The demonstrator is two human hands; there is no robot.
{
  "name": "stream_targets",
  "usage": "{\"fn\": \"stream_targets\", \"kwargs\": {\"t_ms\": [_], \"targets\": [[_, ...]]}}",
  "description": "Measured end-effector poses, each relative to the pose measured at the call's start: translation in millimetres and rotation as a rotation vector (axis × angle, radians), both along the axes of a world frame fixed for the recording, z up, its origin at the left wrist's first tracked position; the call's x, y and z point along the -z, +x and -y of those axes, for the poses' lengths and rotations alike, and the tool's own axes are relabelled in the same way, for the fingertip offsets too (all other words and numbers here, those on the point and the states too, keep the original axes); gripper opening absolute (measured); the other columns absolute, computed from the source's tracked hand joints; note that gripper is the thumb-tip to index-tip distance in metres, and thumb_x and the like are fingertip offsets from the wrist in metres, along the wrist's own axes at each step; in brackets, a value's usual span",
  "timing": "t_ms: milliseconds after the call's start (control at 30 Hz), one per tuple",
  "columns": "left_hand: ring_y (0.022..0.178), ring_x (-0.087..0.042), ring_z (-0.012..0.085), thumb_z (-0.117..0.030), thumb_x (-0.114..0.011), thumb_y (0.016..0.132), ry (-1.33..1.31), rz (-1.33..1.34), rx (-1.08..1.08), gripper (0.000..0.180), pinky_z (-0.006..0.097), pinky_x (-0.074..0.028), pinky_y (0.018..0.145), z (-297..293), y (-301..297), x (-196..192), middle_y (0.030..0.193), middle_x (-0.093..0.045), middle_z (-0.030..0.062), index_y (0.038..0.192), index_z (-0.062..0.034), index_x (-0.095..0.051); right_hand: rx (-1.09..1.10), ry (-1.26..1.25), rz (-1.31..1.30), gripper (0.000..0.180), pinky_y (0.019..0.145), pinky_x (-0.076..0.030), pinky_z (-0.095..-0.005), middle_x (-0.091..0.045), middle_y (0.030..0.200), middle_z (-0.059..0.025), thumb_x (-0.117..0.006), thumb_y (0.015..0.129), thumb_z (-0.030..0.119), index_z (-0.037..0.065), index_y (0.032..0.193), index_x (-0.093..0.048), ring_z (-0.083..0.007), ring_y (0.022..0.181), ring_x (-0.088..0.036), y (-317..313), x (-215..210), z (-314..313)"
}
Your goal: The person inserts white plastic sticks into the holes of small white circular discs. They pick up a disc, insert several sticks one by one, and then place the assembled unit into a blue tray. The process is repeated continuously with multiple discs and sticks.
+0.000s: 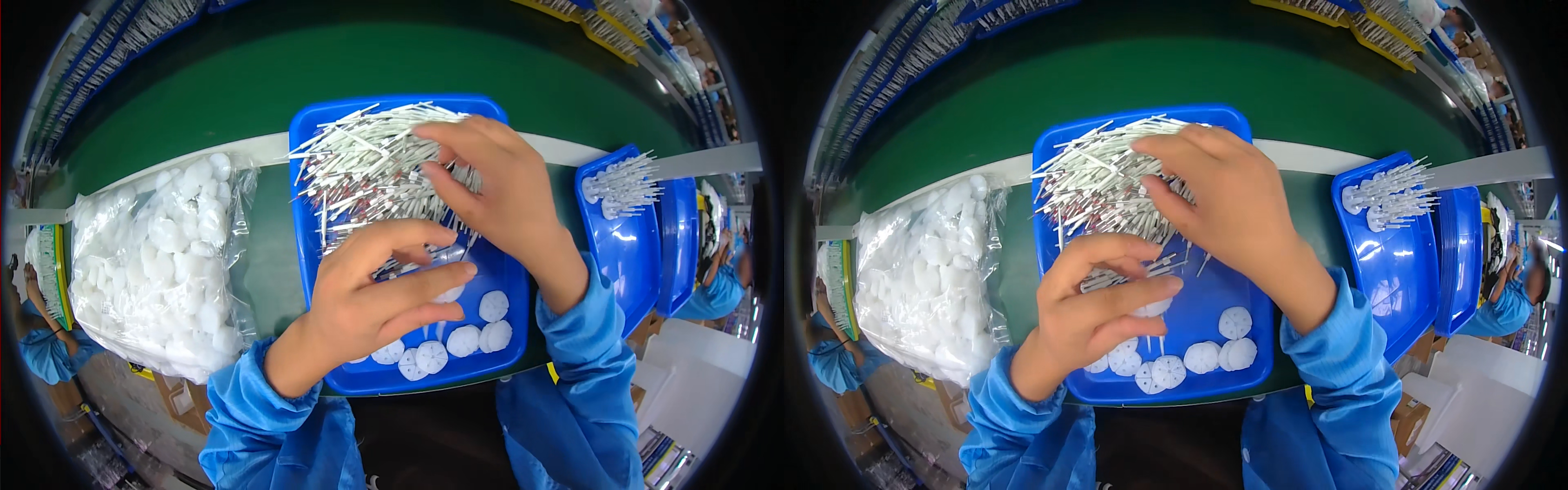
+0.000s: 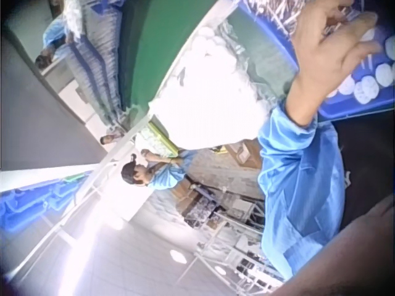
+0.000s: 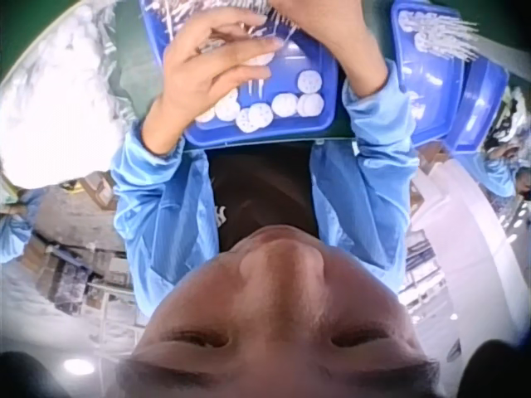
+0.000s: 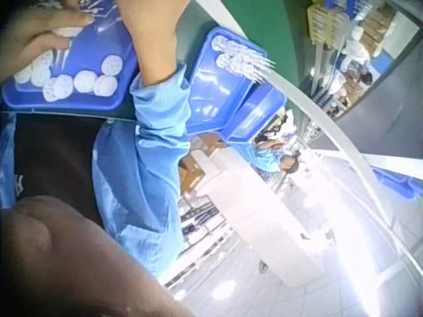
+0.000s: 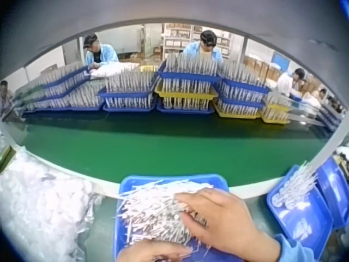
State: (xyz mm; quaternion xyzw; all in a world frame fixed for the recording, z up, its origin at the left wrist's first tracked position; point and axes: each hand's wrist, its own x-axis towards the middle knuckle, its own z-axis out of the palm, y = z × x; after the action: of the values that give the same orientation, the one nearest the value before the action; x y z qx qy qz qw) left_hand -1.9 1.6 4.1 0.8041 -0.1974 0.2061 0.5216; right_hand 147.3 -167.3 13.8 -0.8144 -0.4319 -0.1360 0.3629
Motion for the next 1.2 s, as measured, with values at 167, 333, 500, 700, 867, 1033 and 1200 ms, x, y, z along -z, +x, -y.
{"fn": "stream_targets", "kwargs": {"t_ms": [167, 333, 500, 700, 867, 1033, 1200], "targets": [[0.106, -0.076, 0.0257, -0.010, -0.089, 0.086, -0.069, -0.078, -0.006, 0.032, 0.034, -0.062, 0.086, -7.3, 3.7, -1.4, 0.123, -0.074, 0.0138, 0.117, -0.0015, -0.084, -0.115, -0.075, 0.140, 0.021, 0.079, -0.060, -0.0333, -0.078, 0.096, -0.0045, -0.082, 0.090, 0.007, 0.010, 0.111, -0.080, -0.0208, 0.085, -0.076, 18.5, 6.1, -9.2], [0.122, -0.069, 0.0200, 0.003, -0.068, 0.105, -0.329, -0.290, -0.102, 0.035, 0.030, -0.061, 0.095, -8.7, 3.0, 2.7, 0.146, -0.061, 0.0142, 0.139, 0.0017, -0.072, -0.126, 0.465, -0.644, 0.012, 0.090, -0.061, -0.0329, -0.079, 0.104, -0.0112, -0.074, 0.101, -0.002, -0.003, 0.113, -0.072, -0.0174, 0.099, -0.077, -27.0, -3.2, 32.4], [0.100, -0.068, 0.0096, 0.007, -0.069, 0.103, -0.453, -0.327, -0.175, 0.042, 0.023, -0.061, 0.083, -6.9, 3.5, 8.3, 0.122, -0.066, 0.0086, 0.144, -0.0024, -0.073, -0.196, 0.522, -0.855, 0.016, 0.088, -0.062, -0.0313, -0.081, 0.103, -0.0121, -0.084, 0.094, -0.003, -0.003, 0.108, -0.074, -0.0179, 0.098, -0.079, -55.0, 7.7, 39.2], [0.101, -0.070, 0.0108, 0.006, -0.072, 0.102, -0.483, -0.368, -0.225, 0.039, 0.024, -0.063, 0.083, -8.0, 3.2, 5.8, 0.119, -0.068, 0.0076, 0.140, -0.0007, -0.074, -0.080, 0.195, -0.521, 0.027, 0.057, -0.052, -0.0253, -0.072, 0.076, -0.0025, -0.087, 0.089, 0.001, 0.006, 0.114, -0.082, -0.0072, 0.063, -0.066, -59.4, 10.2, 33.1], [0.107, -0.072, 0.0140, 0.005, -0.074, 0.101, -0.500, -0.343, -0.245, 0.037, 0.025, -0.064, 0.086, -8.5, 5.2, 5.6, 0.122, -0.069, 0.0091, 0.137, -0.0005, -0.075, -0.009, 0.187, -0.627, 0.023, 0.052, -0.044, -0.0249, -0.062, 0.059, 0.0003, -0.085, 0.092, 0.001, 0.007, 0.114, -0.083, -0.0051, 0.053, -0.058, -65.2, 3.5, 32.3], [0.107, -0.073, 0.0180, 0.008, -0.075, 0.097, -0.321, -0.246, -0.274, 0.038, 0.027, -0.064, 0.085, -6.0, 6.2, 7.8, 0.123, -0.070, 0.0113, 0.134, -0.0023, -0.078, 0.006, 0.202, -0.621, 0.019, 0.051, -0.044, -0.0249, -0.062, 0.058, -0.0009, -0.083, 0.094, 0.004, 0.006, 0.113, -0.083, -0.0052, 0.051, -0.057, -67.0, 5.3, 29.0], [0.110, -0.074, 0.0208, 0.010, -0.075, 0.095, -0.263, -0.247, -0.273, 0.041, 0.030, -0.064, 0.084, -5.5, 3.9, 7.0, 0.128, -0.072, 0.0131, 0.133, -0.0033, -0.078, 0.017, 0.164, -0.628, 0.014, 0.051, -0.045, -0.0259, -0.064, 0.061, -0.0033, -0.084, 0.095, 0.007, 0.006, 0.109, -0.082, -0.0080, 0.051, -0.061, -66.4, 2.4, 26.4]]}}
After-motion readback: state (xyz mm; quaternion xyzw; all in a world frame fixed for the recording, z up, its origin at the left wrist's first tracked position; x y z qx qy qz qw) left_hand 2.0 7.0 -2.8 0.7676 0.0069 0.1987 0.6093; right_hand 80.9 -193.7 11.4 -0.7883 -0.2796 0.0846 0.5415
